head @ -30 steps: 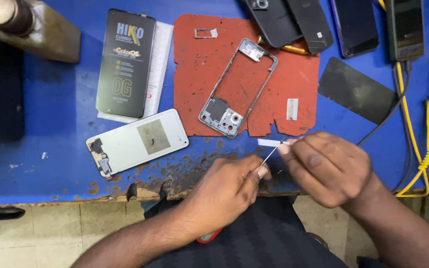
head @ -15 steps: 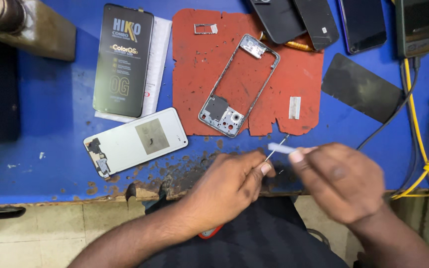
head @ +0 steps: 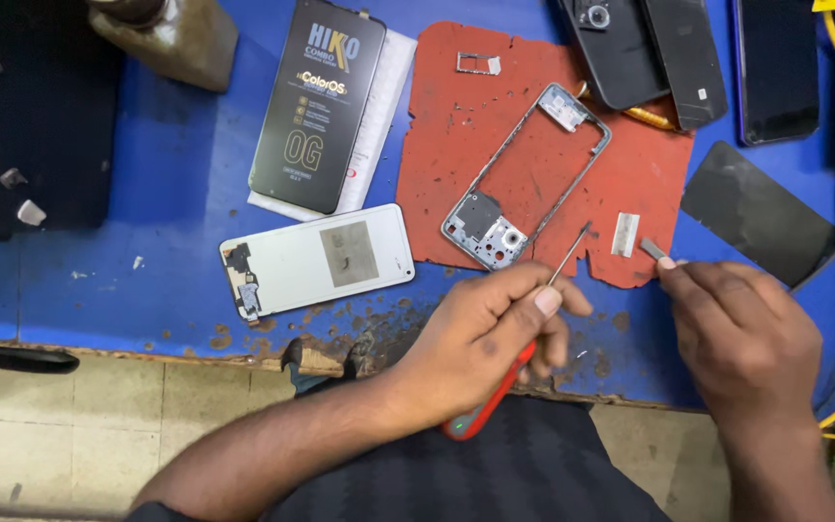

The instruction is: The person handles a disassembled smartphone, peeling a protective film from a replacement screen and setting it aside. Then, using a red electric screwdriver, the person repeatedly drives and removes screws from the phone's metal frame while holding the frame steady.

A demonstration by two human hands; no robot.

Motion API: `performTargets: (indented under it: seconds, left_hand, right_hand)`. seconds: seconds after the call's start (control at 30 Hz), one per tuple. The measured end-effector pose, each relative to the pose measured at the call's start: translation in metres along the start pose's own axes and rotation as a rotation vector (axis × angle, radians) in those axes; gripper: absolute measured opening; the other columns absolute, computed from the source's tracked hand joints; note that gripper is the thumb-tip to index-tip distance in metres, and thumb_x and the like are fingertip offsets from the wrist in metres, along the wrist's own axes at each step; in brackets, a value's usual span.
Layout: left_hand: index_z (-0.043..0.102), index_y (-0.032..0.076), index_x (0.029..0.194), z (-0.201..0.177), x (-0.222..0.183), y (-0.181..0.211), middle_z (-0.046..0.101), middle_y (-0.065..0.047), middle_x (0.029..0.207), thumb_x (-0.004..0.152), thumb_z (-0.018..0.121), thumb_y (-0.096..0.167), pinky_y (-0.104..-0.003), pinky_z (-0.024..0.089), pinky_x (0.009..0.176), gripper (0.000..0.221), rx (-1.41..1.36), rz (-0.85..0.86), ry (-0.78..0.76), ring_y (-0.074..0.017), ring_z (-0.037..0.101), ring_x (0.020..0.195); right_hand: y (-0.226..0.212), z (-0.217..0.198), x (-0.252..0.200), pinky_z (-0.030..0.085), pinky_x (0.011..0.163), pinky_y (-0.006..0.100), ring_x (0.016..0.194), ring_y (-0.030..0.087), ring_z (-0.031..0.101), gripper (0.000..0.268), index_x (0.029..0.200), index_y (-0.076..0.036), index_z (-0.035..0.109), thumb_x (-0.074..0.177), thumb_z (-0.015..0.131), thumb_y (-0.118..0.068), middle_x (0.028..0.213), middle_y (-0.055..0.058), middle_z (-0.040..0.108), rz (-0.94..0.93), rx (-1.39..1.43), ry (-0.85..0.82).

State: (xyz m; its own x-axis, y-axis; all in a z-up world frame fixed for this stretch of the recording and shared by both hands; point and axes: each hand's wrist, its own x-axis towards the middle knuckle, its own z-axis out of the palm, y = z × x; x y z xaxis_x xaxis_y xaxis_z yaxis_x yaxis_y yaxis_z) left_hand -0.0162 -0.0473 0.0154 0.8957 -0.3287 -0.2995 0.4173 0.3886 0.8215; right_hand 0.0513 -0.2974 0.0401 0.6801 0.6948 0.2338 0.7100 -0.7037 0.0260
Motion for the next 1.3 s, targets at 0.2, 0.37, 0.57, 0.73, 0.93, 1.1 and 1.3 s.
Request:
performTargets:
  seconds: [0.2, 0.37, 0.57, 0.73, 0.93, 1.1, 1.3]
  left_hand:
    - [0.062, -0.001, 0.123, 0.02, 0.006, -0.005, 0.067, -0.006, 0.103, 0.119, 0.043, 0.022, -0.027, 0.055, 0.092, 0.03, -0.317, 0.178, -0.083, -0.0093, 0.065, 0.095]
    - [0.063, -0.001, 0.12, 0.011, 0.001, -0.001, 0.068, -0.01, 0.109, 0.118, 0.043, 0.023, -0.033, 0.054, 0.097, 0.032, -0.306, 0.219, -0.004, -0.0152, 0.065, 0.103]
    - [0.061, -0.002, 0.108, 0.001, -0.013, -0.005, 0.069, -0.012, 0.105, 0.12, 0.043, 0.027, -0.04, 0.053, 0.111, 0.036, -0.276, 0.407, 0.145, -0.0194, 0.066, 0.109]
    - [0.057, 0.004, 0.112, 0.006, -0.017, 0.009, 0.068, -0.012, 0.103, 0.114, 0.046, 0.021, -0.042, 0.054, 0.102, 0.02, -0.461, 0.477, 0.281, -0.0219, 0.066, 0.102]
    - [0.056, 0.006, 0.094, -0.079, -0.076, 0.068, 0.061, -0.008, 0.076, 0.111, 0.054, 0.02, -0.034, 0.052, 0.069, 0.023, 0.077, 0.877, 0.6, -0.0159, 0.056, 0.065]
    - [0.065, -0.001, 0.082, -0.106, -0.11, 0.074, 0.063, -0.011, 0.073, 0.097, 0.063, 0.01, -0.036, 0.046, 0.059, 0.018, 1.168, 0.41, 0.824, -0.0211, 0.058, 0.062]
    - [0.069, 0.0, 0.086, -0.115, -0.123, 0.063, 0.066, -0.013, 0.084, 0.084, 0.072, 0.004, -0.043, 0.052, 0.075, 0.005, 1.541, 0.191, 0.801, -0.0304, 0.064, 0.081]
  right_hand:
    - [-0.052, -0.005, -0.008, 0.052, 0.092, 0.033, 0.106, 0.022, 0.064, 0.047, 0.13, 0.003, 0.055, 0.093, 0.078, -0.016, 0.121, 0.014, 0.066, 0.288, 0.714, -0.027]
    - [-0.071, 0.004, -0.016, 0.053, 0.086, 0.03, 0.096, 0.015, 0.066, 0.069, 0.144, 0.003, 0.046, 0.089, 0.074, -0.026, 0.109, 0.01, 0.069, 0.444, 1.165, -0.232]
    - [-0.076, -0.001, -0.014, 0.056, 0.072, 0.03, 0.076, 0.015, 0.071, 0.052, 0.13, -0.004, 0.06, 0.085, 0.076, -0.025, 0.093, 0.006, 0.074, 0.517, 1.132, -0.462]
    - [-0.077, -0.004, -0.021, 0.056, 0.069, 0.031, 0.074, 0.015, 0.07, 0.053, 0.128, -0.008, 0.061, 0.081, 0.078, -0.026, 0.085, 0.005, 0.076, 0.529, 1.051, -0.579]
    - [-0.065, 0.003, -0.039, 0.055, 0.082, 0.03, 0.093, 0.016, 0.072, 0.057, 0.135, -0.004, 0.062, 0.087, 0.075, -0.032, 0.103, 0.006, 0.077, 0.479, 1.131, -0.523]
    - [-0.029, 0.0, -0.054, 0.056, 0.082, 0.026, 0.092, 0.013, 0.068, 0.073, 0.147, -0.002, 0.06, 0.1, 0.056, -0.056, 0.103, 0.006, 0.072, 0.674, 1.384, -0.286]
    - [-0.021, 0.003, -0.046, 0.054, 0.082, 0.027, 0.086, 0.014, 0.064, 0.063, 0.142, 0.003, 0.057, 0.106, 0.056, -0.049, 0.103, 0.009, 0.066, 0.693, 1.158, -0.138]
